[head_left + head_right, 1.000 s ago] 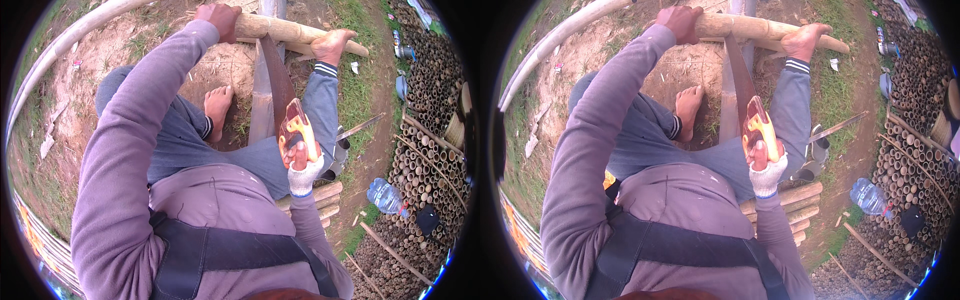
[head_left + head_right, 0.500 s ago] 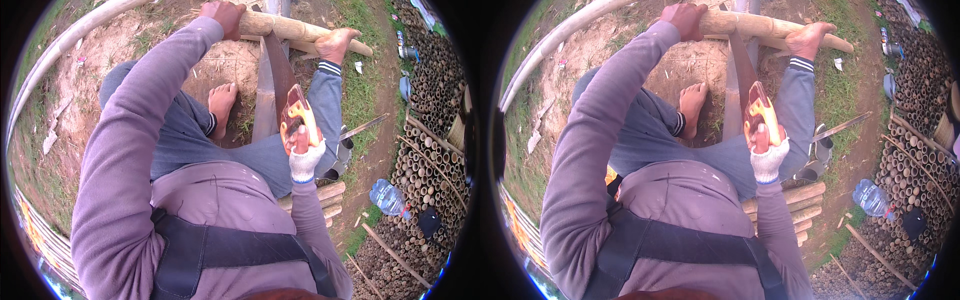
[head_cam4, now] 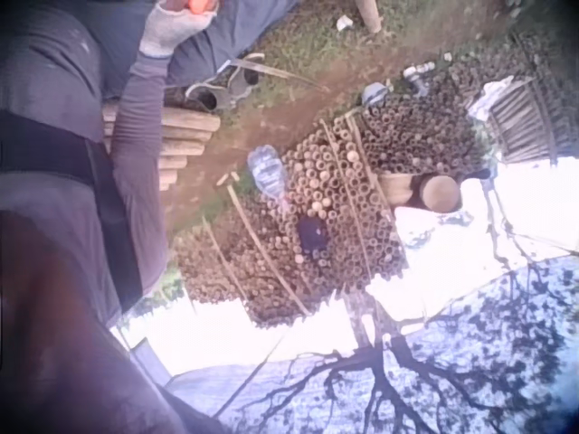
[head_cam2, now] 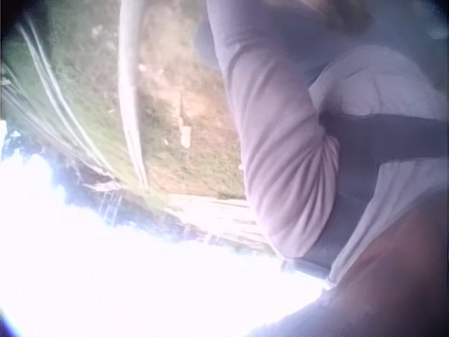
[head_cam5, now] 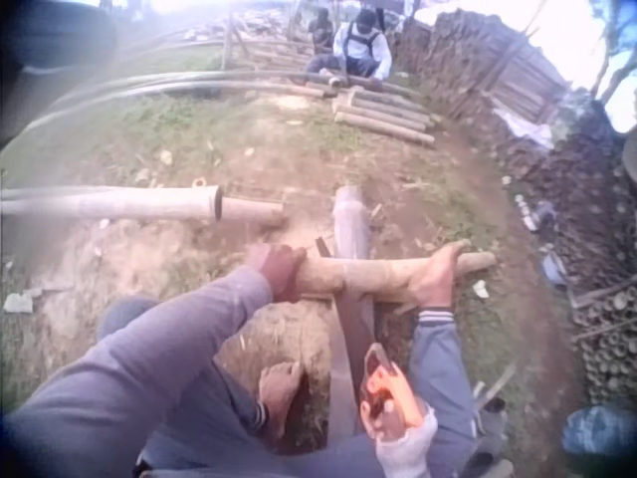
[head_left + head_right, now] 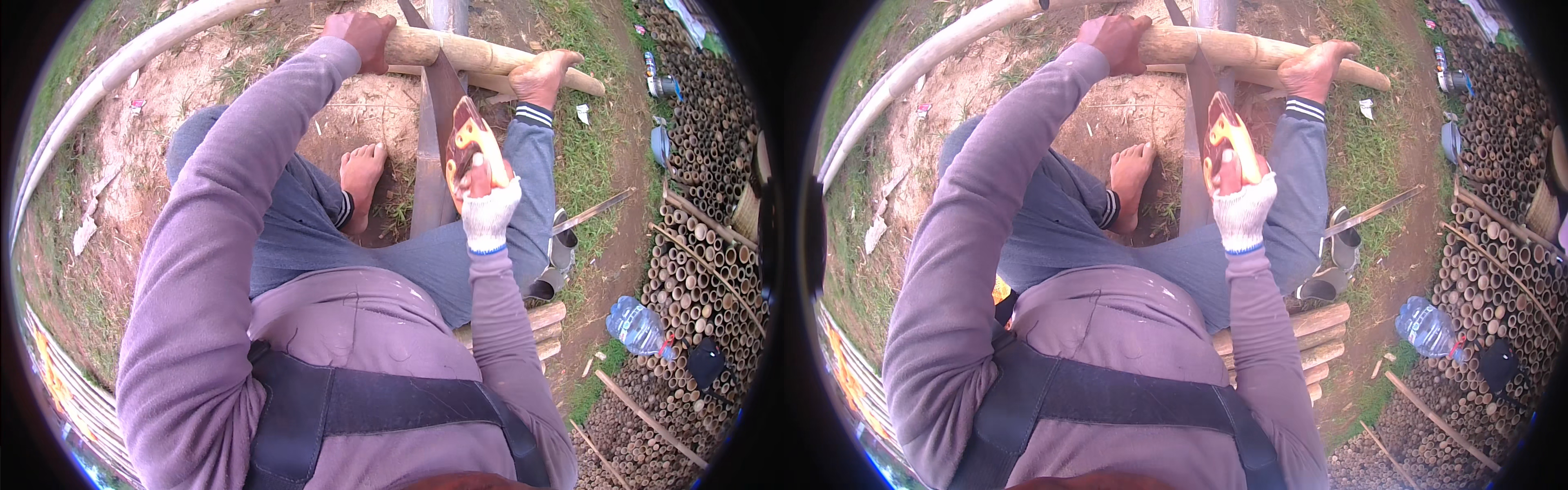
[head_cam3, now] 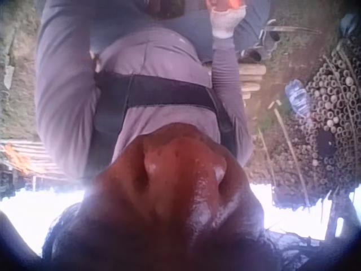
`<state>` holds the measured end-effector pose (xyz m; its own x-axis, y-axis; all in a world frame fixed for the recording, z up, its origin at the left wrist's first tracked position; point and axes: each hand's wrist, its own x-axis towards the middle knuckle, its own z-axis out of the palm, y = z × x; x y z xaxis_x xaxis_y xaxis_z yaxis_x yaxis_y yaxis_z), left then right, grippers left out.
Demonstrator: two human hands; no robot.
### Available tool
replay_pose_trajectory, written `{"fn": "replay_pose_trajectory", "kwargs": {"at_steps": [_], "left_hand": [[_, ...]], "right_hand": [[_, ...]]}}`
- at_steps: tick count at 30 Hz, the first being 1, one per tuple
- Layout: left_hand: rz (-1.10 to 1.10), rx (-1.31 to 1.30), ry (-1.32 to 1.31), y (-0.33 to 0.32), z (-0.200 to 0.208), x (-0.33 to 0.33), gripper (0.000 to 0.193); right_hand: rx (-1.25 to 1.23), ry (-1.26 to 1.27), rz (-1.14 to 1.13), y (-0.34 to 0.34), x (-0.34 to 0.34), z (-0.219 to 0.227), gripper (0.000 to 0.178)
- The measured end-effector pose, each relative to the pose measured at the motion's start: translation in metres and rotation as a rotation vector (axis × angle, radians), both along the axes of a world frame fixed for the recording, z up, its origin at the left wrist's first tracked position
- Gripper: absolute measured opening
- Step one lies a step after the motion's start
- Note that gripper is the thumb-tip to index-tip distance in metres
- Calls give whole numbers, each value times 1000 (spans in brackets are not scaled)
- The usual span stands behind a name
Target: The person sits on the ground and uses a hand saw to cut long bamboo poles into shorter sections. They hold the bamboo steady with their hands and feet while sawing, then place the cut pieces aside.
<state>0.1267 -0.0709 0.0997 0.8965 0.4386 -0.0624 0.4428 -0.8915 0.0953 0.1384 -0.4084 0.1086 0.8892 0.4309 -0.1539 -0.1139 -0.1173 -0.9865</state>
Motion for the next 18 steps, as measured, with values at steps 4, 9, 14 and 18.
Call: {"fn": "replay_pose_trajectory", "kwargs": {"at_steps": [4, 9, 14, 18], "left_hand": [[-17, -12, -56, -3, -20, 0, 43], [-59, 1, 31, -18, -5, 12, 61], [3, -40, 120, -11, 5, 0, 68], [18, -7, 98, -6, -5, -8, 70]], "right_hand": [[-71, 2, 7, -90, -51, 27, 24], [40, -20, -54, 17, 11, -9, 20], [-31, -35, 28, 69, 44, -6, 22], [-32, -25, 23, -45, -29, 9, 21]]}}
